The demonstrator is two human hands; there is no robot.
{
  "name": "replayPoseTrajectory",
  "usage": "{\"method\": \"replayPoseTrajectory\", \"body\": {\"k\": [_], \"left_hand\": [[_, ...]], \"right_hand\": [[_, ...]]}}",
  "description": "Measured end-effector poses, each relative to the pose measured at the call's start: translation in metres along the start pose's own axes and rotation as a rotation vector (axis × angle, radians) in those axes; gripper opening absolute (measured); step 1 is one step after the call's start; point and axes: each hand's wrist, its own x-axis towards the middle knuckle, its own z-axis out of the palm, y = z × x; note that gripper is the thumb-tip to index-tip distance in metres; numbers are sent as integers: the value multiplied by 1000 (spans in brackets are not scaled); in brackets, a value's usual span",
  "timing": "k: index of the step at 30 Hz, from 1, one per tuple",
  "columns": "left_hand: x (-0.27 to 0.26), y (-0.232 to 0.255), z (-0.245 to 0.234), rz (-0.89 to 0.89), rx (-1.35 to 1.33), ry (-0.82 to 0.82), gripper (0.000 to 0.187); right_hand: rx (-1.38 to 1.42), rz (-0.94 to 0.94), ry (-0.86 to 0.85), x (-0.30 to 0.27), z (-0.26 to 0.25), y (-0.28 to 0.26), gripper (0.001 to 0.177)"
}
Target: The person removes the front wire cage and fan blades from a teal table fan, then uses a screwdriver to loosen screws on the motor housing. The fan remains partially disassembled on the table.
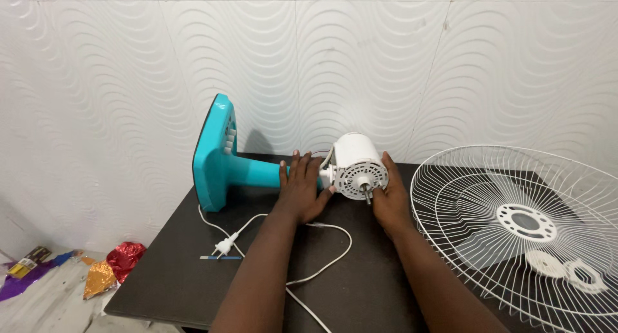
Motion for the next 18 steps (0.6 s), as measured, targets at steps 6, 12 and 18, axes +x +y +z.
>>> {"method": "replayPoseTrajectory", "body": {"k": [6, 12, 18], "left_hand": [[-21, 3, 2, -1, -69, 77, 79], [-44, -2, -16, 69, -242, 252, 59], [-70, -2, -48, 49, -358, 395, 38]], "right_hand": [[-58, 132, 65, -1, 1, -3, 70], [7, 52, 97, -1, 0, 7, 60], [-103, 2, 133, 2, 1, 10, 49]]}}
